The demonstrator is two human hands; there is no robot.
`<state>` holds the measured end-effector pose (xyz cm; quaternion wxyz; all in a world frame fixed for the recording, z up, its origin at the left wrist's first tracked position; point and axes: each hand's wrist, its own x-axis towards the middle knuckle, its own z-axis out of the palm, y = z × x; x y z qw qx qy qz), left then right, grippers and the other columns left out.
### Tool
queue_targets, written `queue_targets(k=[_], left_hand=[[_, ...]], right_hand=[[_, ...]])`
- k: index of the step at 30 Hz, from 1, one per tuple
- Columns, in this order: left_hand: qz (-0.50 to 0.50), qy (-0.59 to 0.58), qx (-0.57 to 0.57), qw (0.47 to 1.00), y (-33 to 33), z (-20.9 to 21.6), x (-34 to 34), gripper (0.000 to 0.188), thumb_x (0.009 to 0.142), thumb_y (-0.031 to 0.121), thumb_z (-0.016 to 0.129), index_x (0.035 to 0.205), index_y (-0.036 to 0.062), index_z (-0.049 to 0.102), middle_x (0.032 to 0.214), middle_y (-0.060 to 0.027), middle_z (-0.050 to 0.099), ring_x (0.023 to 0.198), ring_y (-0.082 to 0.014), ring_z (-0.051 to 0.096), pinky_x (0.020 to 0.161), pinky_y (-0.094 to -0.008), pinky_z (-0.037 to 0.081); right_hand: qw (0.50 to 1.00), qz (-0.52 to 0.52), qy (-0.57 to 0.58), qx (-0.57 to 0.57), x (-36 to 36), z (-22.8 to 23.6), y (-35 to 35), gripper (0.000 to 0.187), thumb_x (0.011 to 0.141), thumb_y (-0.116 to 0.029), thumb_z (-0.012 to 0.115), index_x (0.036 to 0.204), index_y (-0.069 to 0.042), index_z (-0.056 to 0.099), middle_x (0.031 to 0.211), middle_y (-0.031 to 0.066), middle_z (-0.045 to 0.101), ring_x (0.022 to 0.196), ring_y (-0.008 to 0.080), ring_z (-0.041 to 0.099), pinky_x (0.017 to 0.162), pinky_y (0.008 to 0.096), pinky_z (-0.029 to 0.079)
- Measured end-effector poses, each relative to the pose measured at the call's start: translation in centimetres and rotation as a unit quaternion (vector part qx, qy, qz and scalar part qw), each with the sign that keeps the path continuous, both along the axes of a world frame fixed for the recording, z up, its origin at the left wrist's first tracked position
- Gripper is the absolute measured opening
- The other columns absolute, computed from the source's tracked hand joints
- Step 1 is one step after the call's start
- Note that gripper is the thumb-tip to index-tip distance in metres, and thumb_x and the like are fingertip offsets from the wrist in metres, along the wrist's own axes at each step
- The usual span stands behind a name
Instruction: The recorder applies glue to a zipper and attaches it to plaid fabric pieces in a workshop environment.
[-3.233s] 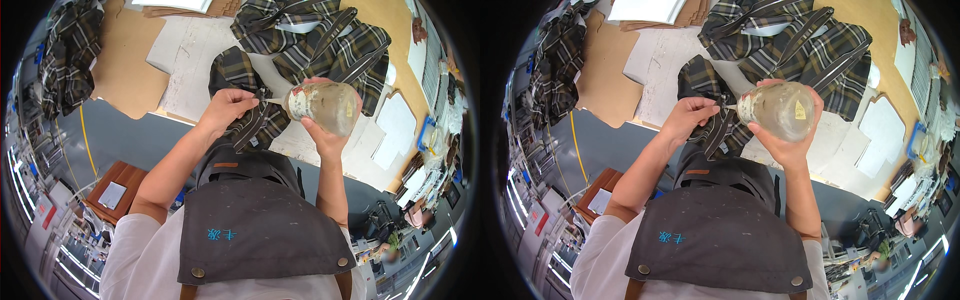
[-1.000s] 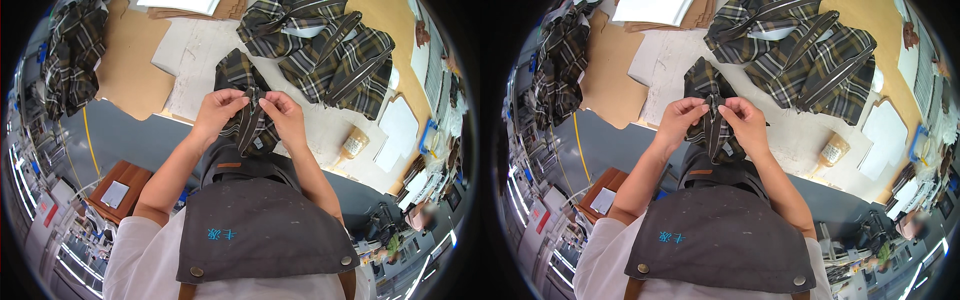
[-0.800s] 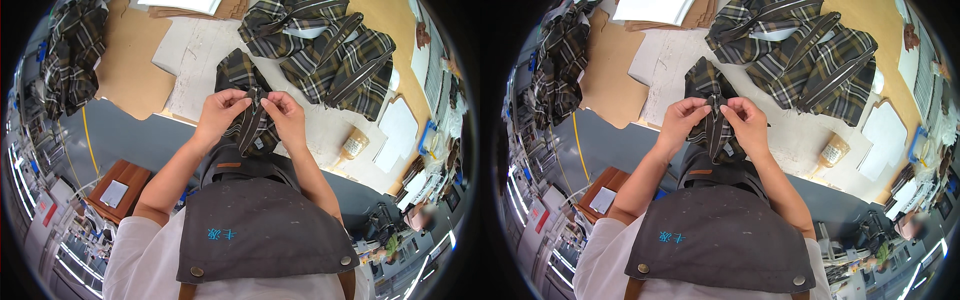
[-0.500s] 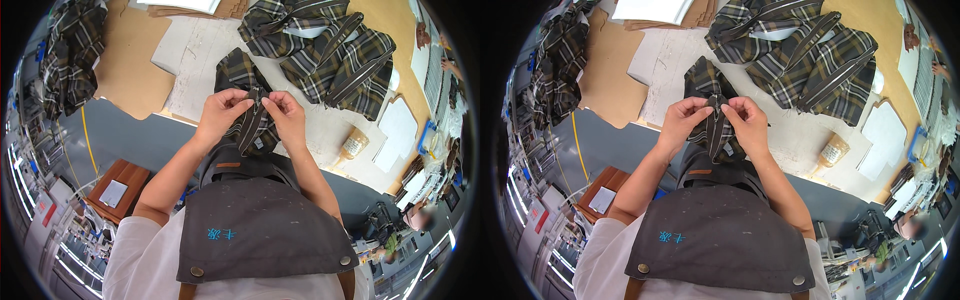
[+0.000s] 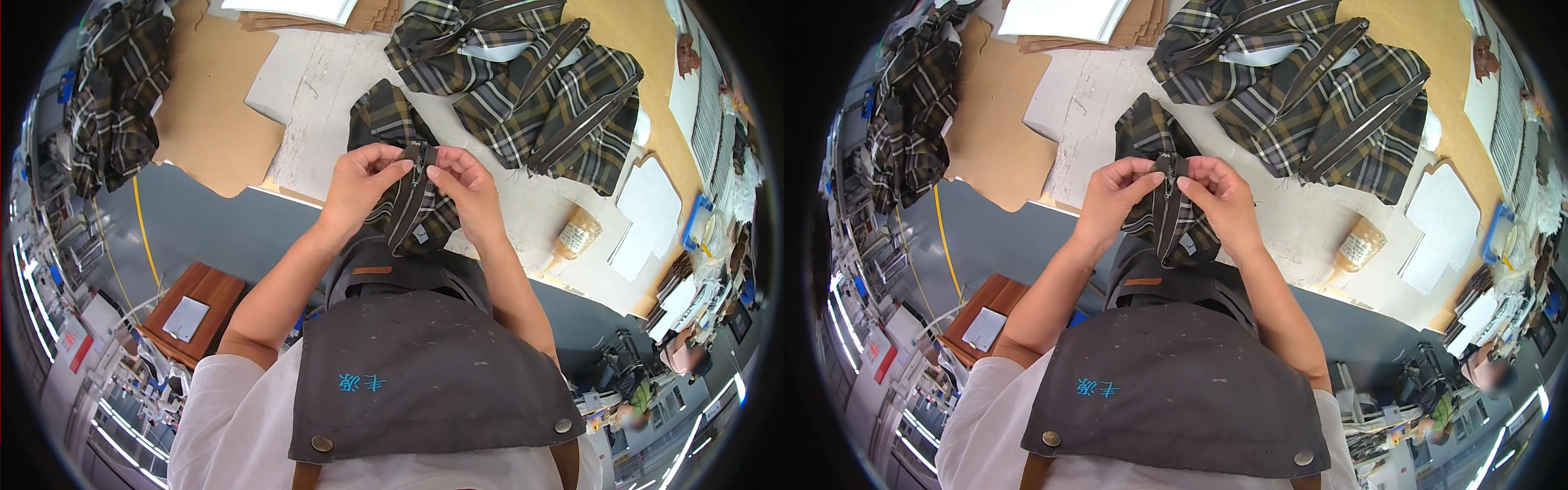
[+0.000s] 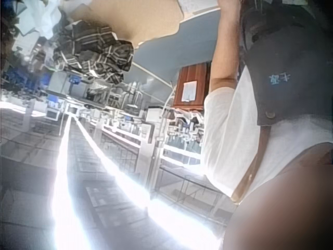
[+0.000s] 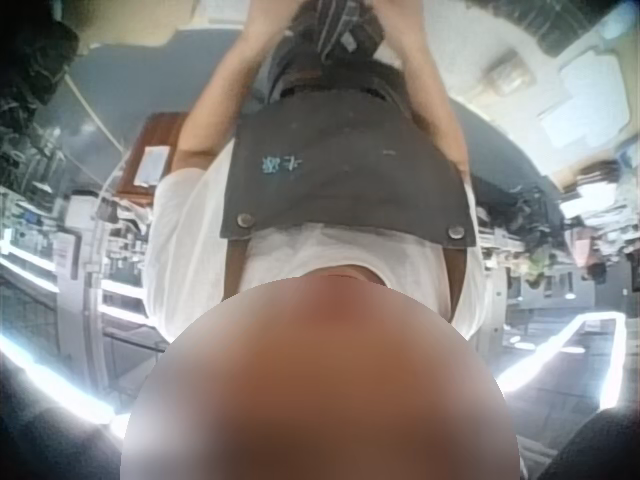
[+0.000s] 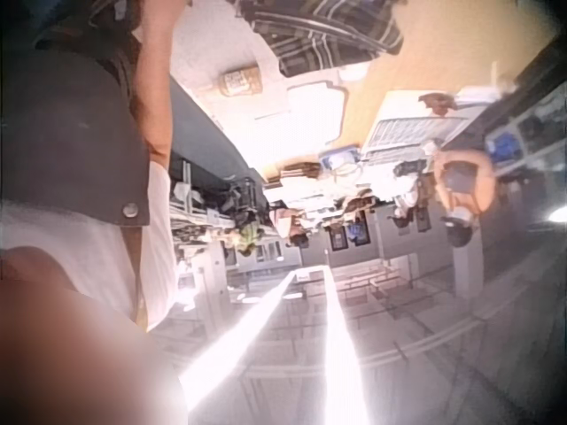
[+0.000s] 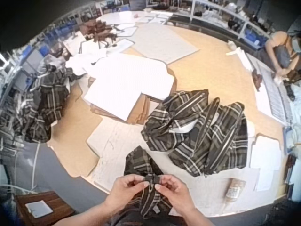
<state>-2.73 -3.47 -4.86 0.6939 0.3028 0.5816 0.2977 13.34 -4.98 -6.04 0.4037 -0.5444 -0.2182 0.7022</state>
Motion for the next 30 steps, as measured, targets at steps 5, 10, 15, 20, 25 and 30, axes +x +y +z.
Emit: queue_targets(k=[5,10,15,20,25,30], left_hand=[[0.018,-0.021,-0.029,0.999,0.4,0.1,-0.1,0.011,0.078,0.006,0.062,0.088,0.0006,0.061,0.072,0.0024,0.057,0.060,-0.0017,0.046,0.055,-0.0159,0.036],[0.086,-0.056,-0.058,0.993,1.1,-1.0,-1.2,0.012,0.076,0.005,0.064,0.086,-0.0004,0.060,0.070,0.0001,0.057,0.057,-0.0040,0.046,0.052,-0.0179,0.037],[0.166,-0.116,-0.075,0.976,3.4,-0.7,-2.7,0.014,0.076,0.007,0.066,0.086,-0.0005,0.059,0.072,-0.0006,0.056,0.056,-0.0058,0.045,0.052,-0.0189,0.037],[0.204,-0.114,-0.006,0.972,4.5,1.3,-4.8,0.015,0.077,0.009,0.066,0.087,-0.0002,0.059,0.069,0.0008,0.054,0.057,-0.0067,0.045,0.053,-0.0189,0.037],[0.273,0.043,0.150,0.949,2.8,5.6,-8.2,0.023,0.085,0.016,0.056,0.097,-0.0028,0.055,0.074,0.0008,0.050,0.064,-0.0063,0.042,0.060,-0.0194,0.035],[0.286,0.217,0.252,0.899,-4.4,5.7,-10.7,0.018,0.081,0.009,0.058,0.096,0.0018,0.051,0.082,0.0019,0.049,0.074,-0.0048,0.044,0.067,-0.0180,0.037]], right_hand=[[0.991,0.134,-0.014,0.001,0.9,-0.3,-0.3,0.022,0.076,-0.005,0.063,0.097,0.000,0.054,0.081,0.0009,0.058,0.073,0.0066,0.053,0.066,0.0206,0.044],[0.956,0.257,-0.131,0.045,0.2,-0.6,-0.4,0.030,0.070,-0.013,0.069,0.092,-0.001,0.054,0.079,0.0050,0.060,0.069,0.0104,0.054,0.061,0.0243,0.045],[0.951,0.238,-0.172,0.092,-1.4,-1.1,-0.5,0.025,0.073,-0.015,0.067,0.087,0.000,0.053,0.072,0.0063,0.057,0.065,0.0105,0.052,0.059,0.0240,0.043],[0.962,0.227,-0.091,0.125,-3.7,-0.7,0.6,0.012,0.082,-0.011,0.056,0.087,-0.001,0.051,0.068,0.0026,0.053,0.058,0.0073,0.042,0.054,0.0234,0.037],[0.959,0.266,0.032,0.089,-6.2,4.7,4.3,0.014,0.085,-0.011,0.053,0.094,-0.002,0.050,0.072,-0.0017,0.053,0.060,0.0045,0.045,0.054,0.0204,0.039],[0.919,0.370,0.013,0.138,-7.6,7.2,6.8,0.019,0.085,-0.013,0.053,0.101,-0.002,0.050,0.072,-0.0006,0.054,0.060,0.0052,0.048,0.053,0.0206,0.041]])
